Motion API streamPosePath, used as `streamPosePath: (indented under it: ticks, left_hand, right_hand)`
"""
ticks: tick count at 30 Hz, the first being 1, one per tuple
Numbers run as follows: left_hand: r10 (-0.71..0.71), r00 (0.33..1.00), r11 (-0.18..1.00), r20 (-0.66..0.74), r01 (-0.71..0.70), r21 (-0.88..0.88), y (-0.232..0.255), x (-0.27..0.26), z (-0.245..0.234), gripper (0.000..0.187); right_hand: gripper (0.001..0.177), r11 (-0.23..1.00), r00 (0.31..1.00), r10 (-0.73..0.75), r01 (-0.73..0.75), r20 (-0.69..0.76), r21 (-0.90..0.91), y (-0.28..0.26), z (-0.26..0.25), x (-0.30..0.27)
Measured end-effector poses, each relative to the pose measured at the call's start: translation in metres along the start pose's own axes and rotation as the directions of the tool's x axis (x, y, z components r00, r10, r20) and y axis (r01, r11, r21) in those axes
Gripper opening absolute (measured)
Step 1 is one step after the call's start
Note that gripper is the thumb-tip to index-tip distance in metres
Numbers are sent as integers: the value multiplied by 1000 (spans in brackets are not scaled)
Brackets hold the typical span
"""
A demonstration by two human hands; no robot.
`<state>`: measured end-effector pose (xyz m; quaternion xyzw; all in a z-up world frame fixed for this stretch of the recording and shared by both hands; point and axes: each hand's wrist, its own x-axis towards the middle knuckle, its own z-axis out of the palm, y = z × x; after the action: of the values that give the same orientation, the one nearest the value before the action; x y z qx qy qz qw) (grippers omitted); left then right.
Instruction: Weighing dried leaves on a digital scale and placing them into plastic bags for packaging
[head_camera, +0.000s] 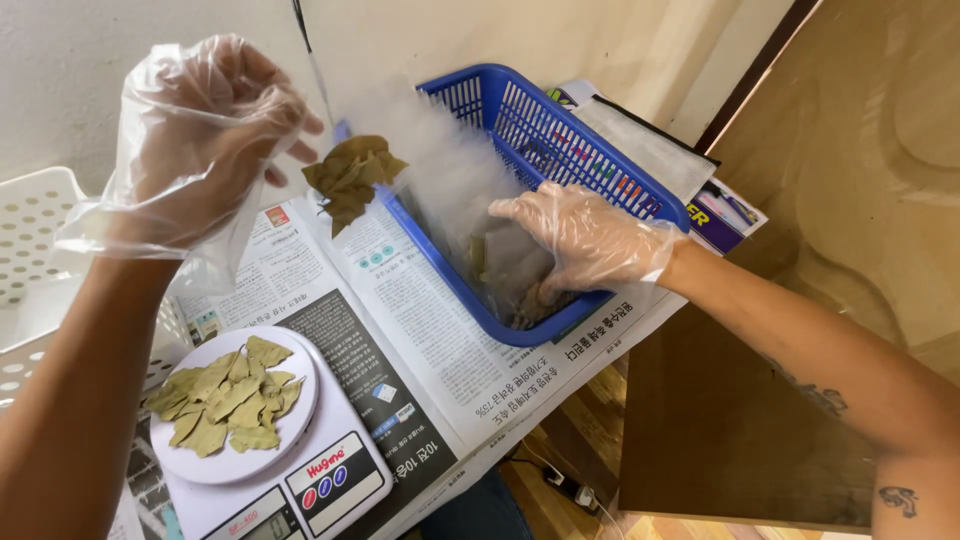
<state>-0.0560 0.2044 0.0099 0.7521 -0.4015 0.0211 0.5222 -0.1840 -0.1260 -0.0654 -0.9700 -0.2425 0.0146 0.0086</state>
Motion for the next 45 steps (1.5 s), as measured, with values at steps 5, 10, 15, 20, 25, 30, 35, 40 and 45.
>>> streamPosePath:
  ticks: [5, 10, 15, 20, 25, 30, 35, 40, 45]
  left_hand:
    - [-67, 998, 998, 13, 67, -2, -2, -14, 3, 8]
    - [-107, 994, 994, -1, 107, -1, 1, -15, 9, 13]
    - [-49, 999, 999, 15, 49, 18, -12, -15, 9, 9]
    - [-92, 992, 996, 86, 93, -10, -14, -19, 5, 14]
    - [-118, 992, 993, 42, 119, -3, -5, -16, 10, 13]
    - [-74, 993, 993, 94, 82, -81, 0, -13, 24, 12]
    - [-51, 988, 991, 142, 68, -114, 14, -15, 31, 7]
    - [-37, 985, 987, 166, 63, -150, 35, -17, 44, 13]
    - [-142, 980, 971, 141, 166, -174, -14, -2, 103, 9]
  right_hand:
    - [89, 996, 991, -64, 56, -119, -71, 0, -2, 2]
    - [126, 980, 998, 4, 8, 61, -199, -4, -4, 19]
    - [150, 999, 999, 12, -10, 45, -37, -9, -8, 29]
    - [122, 993, 993, -108, 110, -45, 41, 3, -11, 9]
    - [70, 958, 972, -220, 230, -76, 168, 14, -5, -3]
    - [52, 985, 1000, -14, 14, 3, 173, 11, -9, 11]
    - [58, 994, 982, -111, 109, -150, -22, 46, 12, 23]
    - [75, 986, 983, -159, 162, -95, 28, 58, -6, 32]
    - [50, 999, 998, -44, 44, -34, 21, 41, -29, 26]
